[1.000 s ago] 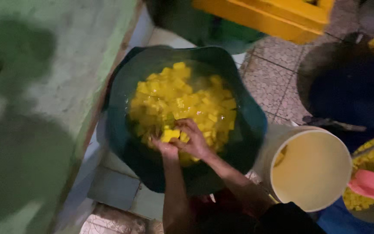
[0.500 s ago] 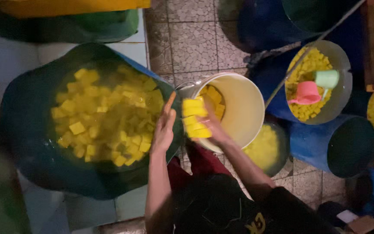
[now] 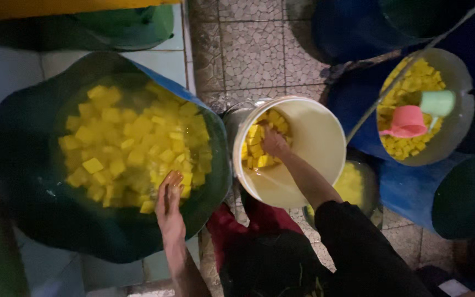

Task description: The person washes yellow tofu cubes in a large water-filled basin, rubbing and turning individual pieces by hand, then places the washed pieces into a white bucket. At the end the person uses a pink plastic scoop to pour water over the tofu in the basin.

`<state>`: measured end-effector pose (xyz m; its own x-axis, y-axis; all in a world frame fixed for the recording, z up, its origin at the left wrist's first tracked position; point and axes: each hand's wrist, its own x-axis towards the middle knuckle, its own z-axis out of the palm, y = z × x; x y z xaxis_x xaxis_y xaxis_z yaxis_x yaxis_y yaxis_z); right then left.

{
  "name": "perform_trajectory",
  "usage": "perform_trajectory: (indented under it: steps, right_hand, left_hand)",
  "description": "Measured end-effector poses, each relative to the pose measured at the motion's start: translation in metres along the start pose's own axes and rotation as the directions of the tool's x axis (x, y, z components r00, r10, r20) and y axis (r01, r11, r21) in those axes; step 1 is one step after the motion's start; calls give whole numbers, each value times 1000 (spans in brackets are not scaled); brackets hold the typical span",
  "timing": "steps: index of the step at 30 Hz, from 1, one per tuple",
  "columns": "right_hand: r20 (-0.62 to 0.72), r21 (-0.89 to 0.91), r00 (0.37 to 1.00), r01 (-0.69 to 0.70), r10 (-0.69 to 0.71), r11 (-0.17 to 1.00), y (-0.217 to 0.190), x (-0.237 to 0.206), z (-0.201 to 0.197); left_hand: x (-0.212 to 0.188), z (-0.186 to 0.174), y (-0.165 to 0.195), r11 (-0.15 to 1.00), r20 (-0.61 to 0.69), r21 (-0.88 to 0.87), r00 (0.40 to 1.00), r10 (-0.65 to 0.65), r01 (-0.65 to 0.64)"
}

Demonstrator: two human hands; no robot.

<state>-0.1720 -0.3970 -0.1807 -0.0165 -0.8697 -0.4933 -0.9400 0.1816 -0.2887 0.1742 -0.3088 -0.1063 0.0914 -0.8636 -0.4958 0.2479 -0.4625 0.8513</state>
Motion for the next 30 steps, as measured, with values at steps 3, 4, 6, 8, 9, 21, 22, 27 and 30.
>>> perform_trajectory:
  steps: [3, 4, 6, 8, 9, 21, 22, 27, 30]
  right_hand:
    - [-20, -402, 966, 229, -258, 887, -14, 10, 16]
    - [-28, -607, 844, 412, -536, 680, -19, 14, 15]
    - [-23, -669, 732, 494, -681, 555, -25, 20, 9]
    - [-35, -415, 901, 381, -432, 827, -27, 17, -8]
    - [-115, -135, 977, 163, -179, 977, -34, 10, -20]
    - [-123, -7, 856, 505, -502, 863, -361, 20, 37]
    - [-45, -41, 865, 499, -500, 866, -369, 38, 50]
    - [213, -295, 901, 427, -377, 855, -359, 73, 76]
    - [147, -229, 925, 376, -350, 898, -347, 59, 70]
  left_hand:
    - [4, -38, -21, 999, -58, -6, 998, 38, -38]
    - [6, -53, -28, 998, -92, -17, 994, 59, -60]
    - [21, -77, -36, 995, -139, -63, 988, 66, -75]
    - [35, -101, -32, 998, -214, -26, 976, 48, -55]
    - [46, -110, -27, 999, -263, 31, 964, 27, -19]
    - [210, -122, 56, -104, 320, 943, 777, 542, -316]
    - [216, -123, 56, -35, 330, 925, 757, 564, -378]
    - [220, -118, 48, 217, 320, 830, 758, 569, -514]
    - [208, -114, 49, 434, 144, 800, 835, 531, -413]
